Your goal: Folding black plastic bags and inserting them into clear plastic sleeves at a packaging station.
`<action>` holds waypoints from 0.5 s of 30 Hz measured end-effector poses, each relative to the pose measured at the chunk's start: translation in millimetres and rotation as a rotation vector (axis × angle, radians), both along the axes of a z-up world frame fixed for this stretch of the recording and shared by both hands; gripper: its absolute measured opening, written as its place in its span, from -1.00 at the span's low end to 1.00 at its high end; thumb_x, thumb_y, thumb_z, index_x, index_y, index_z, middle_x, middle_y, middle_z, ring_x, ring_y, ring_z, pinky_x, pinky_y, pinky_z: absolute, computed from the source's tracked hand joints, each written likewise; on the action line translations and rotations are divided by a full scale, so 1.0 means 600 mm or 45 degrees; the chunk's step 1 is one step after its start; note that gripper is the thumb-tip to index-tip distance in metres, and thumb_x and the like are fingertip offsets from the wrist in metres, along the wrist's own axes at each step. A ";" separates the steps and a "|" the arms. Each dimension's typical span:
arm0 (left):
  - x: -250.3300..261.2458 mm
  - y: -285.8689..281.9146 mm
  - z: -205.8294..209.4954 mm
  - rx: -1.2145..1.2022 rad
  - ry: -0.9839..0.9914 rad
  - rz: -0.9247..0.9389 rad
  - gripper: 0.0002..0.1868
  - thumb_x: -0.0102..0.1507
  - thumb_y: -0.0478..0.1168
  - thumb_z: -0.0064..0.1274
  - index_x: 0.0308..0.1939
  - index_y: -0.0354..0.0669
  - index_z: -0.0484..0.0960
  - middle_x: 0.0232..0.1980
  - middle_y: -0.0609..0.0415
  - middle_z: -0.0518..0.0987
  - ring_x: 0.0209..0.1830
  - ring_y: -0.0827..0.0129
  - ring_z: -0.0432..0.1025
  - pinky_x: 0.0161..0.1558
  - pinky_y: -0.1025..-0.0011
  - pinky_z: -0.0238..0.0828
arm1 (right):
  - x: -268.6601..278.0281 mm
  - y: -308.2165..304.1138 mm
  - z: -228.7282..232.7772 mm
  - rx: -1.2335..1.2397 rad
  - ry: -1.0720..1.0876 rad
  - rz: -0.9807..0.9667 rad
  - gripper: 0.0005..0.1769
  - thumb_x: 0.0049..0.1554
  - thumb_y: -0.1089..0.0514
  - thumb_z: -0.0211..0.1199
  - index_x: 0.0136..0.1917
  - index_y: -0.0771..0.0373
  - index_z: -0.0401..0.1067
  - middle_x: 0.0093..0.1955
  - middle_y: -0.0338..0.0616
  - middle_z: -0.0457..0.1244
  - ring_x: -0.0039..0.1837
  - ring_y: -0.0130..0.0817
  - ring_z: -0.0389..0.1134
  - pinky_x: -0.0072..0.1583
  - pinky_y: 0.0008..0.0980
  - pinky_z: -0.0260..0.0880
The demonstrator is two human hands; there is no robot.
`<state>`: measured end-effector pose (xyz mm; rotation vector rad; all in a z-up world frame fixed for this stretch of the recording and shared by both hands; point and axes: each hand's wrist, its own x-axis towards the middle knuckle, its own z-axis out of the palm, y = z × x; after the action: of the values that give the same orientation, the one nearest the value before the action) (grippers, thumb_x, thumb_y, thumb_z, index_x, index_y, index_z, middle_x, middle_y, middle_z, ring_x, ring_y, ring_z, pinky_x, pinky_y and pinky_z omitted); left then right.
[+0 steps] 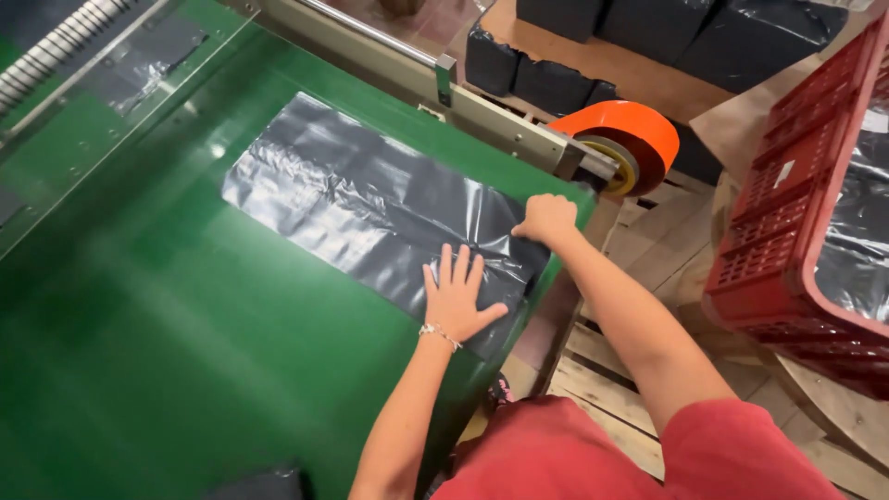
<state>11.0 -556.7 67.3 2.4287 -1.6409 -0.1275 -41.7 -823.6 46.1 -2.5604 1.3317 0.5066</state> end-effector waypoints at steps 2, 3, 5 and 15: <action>-0.017 -0.002 0.010 -0.002 0.045 -0.133 0.08 0.10 0.56 -0.22 0.48 -0.07 0.18 0.59 -0.12 0.06 0.62 -0.11 -0.20 0.38 -0.44 -0.18 | -0.006 0.019 -0.010 -0.091 -0.094 0.152 -0.22 0.00 -0.35 0.34 0.17 0.30 0.26 0.05 0.14 0.35 0.13 0.13 0.42 0.11 0.09 0.40; -0.024 0.004 0.011 0.010 0.051 -0.132 0.08 0.10 0.56 -0.22 0.48 -0.07 0.18 0.59 -0.12 0.06 0.62 -0.11 -0.20 0.38 -0.44 -0.18 | -0.014 0.018 -0.009 -0.079 -0.090 0.152 -0.22 0.00 -0.35 0.34 0.17 0.30 0.26 0.05 0.14 0.35 0.13 0.13 0.42 0.11 0.09 0.40; -0.033 0.010 0.016 -0.052 0.109 -0.221 0.08 0.06 0.54 -0.14 0.46 -0.08 0.23 0.57 -0.14 0.10 0.61 -0.12 -0.17 0.37 -0.41 -0.15 | -0.017 0.009 0.000 -0.052 -0.186 0.229 -0.36 0.07 -0.22 0.26 0.17 0.25 0.17 -0.01 0.18 0.37 0.08 0.18 0.44 0.08 0.11 0.41; -0.109 0.079 0.022 -0.660 -0.258 0.114 -0.74 0.14 -0.30 -0.16 -0.15 -0.23 0.55 -0.08 0.02 0.55 0.01 0.07 0.48 -0.33 0.33 0.49 | -0.046 0.020 0.173 1.313 -1.085 -0.323 -0.54 0.16 0.29 0.11 0.34 0.10 0.37 0.20 -0.12 0.32 0.03 -0.30 0.37 0.10 -0.32 0.42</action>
<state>-54.5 -509.3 80.5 2.1524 -1.4098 0.5091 -69.1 -811.8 149.8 -1.4282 0.7357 -0.0130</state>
